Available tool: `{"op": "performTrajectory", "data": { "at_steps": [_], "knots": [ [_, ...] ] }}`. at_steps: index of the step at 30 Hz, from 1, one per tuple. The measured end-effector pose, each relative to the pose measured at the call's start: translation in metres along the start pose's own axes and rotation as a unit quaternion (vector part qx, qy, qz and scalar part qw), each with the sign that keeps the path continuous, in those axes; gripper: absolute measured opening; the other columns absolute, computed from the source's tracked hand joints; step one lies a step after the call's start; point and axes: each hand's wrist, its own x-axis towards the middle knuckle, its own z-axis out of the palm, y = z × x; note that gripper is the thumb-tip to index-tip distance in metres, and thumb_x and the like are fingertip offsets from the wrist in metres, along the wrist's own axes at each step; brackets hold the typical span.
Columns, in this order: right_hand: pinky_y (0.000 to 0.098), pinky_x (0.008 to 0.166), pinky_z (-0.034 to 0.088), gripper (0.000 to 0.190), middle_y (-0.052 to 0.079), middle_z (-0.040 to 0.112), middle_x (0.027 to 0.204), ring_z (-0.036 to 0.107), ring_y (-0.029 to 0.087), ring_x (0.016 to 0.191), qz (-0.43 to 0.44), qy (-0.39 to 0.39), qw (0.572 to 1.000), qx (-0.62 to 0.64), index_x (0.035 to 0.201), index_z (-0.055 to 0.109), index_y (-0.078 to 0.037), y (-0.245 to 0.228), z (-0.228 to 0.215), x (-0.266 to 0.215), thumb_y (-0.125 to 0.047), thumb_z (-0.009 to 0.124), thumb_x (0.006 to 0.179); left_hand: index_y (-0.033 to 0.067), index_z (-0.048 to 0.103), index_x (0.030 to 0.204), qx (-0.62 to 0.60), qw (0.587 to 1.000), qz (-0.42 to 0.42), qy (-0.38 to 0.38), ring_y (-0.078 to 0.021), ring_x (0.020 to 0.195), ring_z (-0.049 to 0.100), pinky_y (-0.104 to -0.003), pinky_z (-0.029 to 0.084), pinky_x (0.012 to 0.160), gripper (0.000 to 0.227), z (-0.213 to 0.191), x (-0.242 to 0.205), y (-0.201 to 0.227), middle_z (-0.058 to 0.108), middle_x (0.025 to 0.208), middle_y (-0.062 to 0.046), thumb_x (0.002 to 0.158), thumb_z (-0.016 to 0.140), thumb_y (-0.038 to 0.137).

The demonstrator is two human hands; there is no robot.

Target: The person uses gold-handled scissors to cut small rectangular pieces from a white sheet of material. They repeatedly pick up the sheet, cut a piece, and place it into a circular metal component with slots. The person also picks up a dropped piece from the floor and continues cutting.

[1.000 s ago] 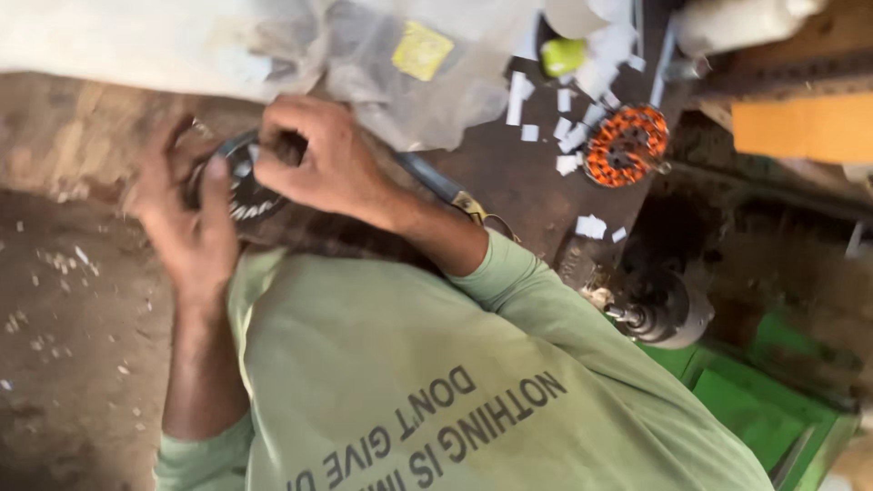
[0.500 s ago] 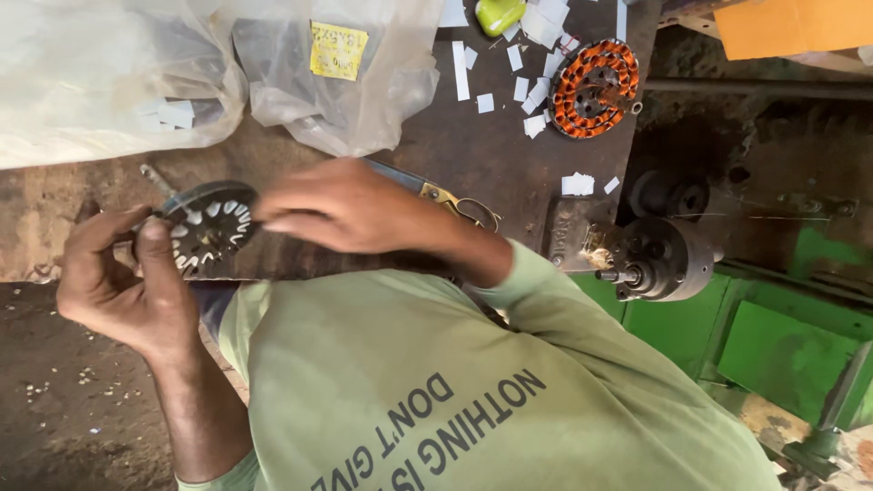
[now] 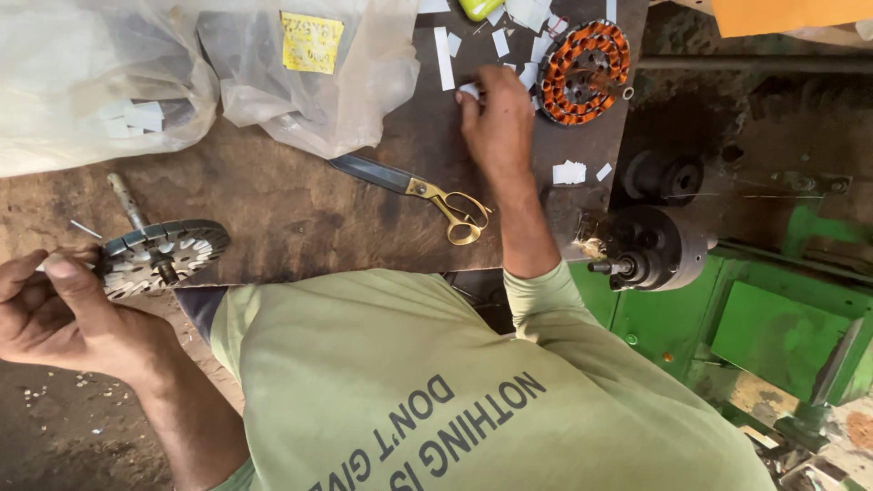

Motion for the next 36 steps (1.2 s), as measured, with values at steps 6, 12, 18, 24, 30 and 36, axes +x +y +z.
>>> {"op": "performTrajectory", "data": {
  "at_steps": [6,12,18,24,30,36],
  "knots": [
    [0.0422,0.077,0.056,0.020,0.016,0.067,0.097,0.070,0.033,0.088,-0.007,-0.023,0.999,0.039,0.103,0.070,-0.001,-0.011,-0.007,-0.004,0.005,0.074,0.084,-0.0048,0.060,0.124,0.040,0.999,0.012,-0.010,-0.0206,0.083,0.069,-0.031,0.061,0.079,0.025,-0.001,0.002,0.001,0.064,0.093,-0.012,0.119,0.077,0.013],
    [0.0473,0.085,0.053,0.023,0.019,0.067,0.104,0.066,0.040,0.097,-0.064,0.105,0.991,-0.047,0.111,0.067,0.003,0.021,-0.007,0.034,0.007,0.070,0.088,-0.0039,0.060,0.123,0.088,0.995,0.054,-0.015,-0.0205,0.083,0.071,-0.031,0.061,0.078,0.024,0.003,0.009,-0.002,0.071,0.099,-0.016,0.120,0.076,0.014],
    [0.0500,0.082,0.050,0.021,0.021,0.067,0.101,0.064,0.043,0.095,-0.026,0.060,0.995,-0.069,0.108,0.070,0.002,0.017,0.010,0.052,0.005,0.071,0.087,-0.0036,0.059,0.126,0.126,0.991,0.045,0.021,-0.0165,0.080,0.064,-0.028,0.053,0.072,0.027,0.005,0.004,0.009,0.062,0.093,-0.011,0.119,0.075,0.018],
    [0.0458,0.087,0.052,0.016,0.014,0.068,0.100,0.064,0.036,0.098,-0.101,0.011,0.995,-0.018,0.102,0.072,-0.004,-0.024,0.002,0.026,0.003,0.074,0.087,-0.0024,0.058,0.125,0.087,0.996,0.023,0.026,-0.0187,0.084,0.067,-0.028,0.055,0.075,0.023,0.004,0.004,0.012,0.065,0.094,-0.011,0.123,0.070,0.016],
    [0.0471,0.087,0.047,0.024,0.014,0.067,0.109,0.058,0.035,0.104,-0.184,-0.056,0.981,0.006,0.103,0.074,-0.004,-0.052,0.025,0.005,0.004,0.075,0.080,-0.0022,0.057,0.121,0.066,0.996,0.022,0.049,-0.0159,0.084,0.063,-0.028,0.053,0.078,0.026,0.006,0.010,0.012,0.062,0.098,-0.010,0.118,0.074,0.017],
    [0.0455,0.090,0.053,0.021,0.013,0.068,0.108,0.062,0.034,0.106,-0.113,0.041,0.993,-0.004,0.105,0.073,-0.004,0.006,0.005,0.028,0.007,0.069,0.087,0.0003,0.059,0.120,0.044,0.997,0.029,0.056,-0.0144,0.080,0.054,-0.029,0.043,0.073,0.029,-0.008,0.011,0.000,0.056,0.097,-0.006,0.116,0.077,0.022]
  ]
}}
